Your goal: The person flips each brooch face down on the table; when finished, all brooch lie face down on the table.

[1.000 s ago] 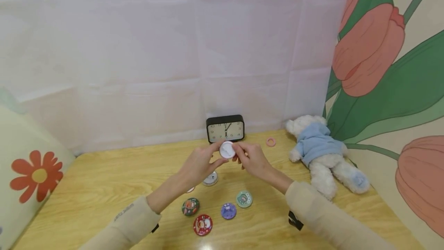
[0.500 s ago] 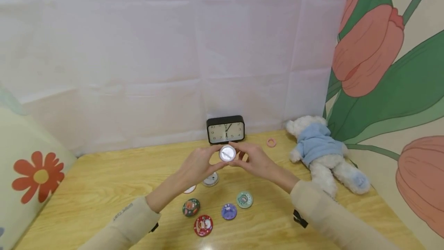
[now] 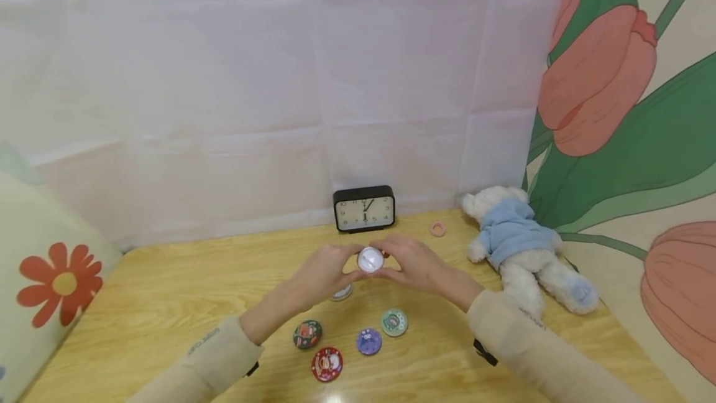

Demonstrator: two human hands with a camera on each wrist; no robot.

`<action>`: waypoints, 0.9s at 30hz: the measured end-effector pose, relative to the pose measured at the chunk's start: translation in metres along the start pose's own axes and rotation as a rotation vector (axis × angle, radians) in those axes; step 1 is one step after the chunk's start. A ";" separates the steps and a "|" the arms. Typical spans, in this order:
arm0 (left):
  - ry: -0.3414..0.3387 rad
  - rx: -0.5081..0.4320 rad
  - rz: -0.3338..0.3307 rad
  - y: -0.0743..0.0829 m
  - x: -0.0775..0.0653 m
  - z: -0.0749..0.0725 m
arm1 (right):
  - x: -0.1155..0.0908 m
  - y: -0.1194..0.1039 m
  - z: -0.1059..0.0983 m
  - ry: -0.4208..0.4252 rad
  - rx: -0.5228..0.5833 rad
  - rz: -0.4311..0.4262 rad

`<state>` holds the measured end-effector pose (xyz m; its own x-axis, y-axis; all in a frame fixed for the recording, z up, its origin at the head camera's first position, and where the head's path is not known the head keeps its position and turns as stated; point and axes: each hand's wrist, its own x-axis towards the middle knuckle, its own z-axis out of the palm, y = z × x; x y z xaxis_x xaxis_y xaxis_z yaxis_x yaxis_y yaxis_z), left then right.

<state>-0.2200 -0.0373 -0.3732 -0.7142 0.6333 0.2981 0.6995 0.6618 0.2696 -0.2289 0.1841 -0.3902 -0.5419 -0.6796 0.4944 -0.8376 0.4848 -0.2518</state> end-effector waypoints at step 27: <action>-0.082 0.001 -0.183 -0.015 -0.056 -0.003 | -0.042 0.027 0.028 -0.249 -0.089 0.309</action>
<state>-0.1907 -0.0838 -0.3913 -0.8293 0.5328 0.1686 0.5577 0.7692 0.3120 -0.2307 0.2107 -0.4412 -0.7763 -0.6018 0.1879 -0.6296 0.7253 -0.2784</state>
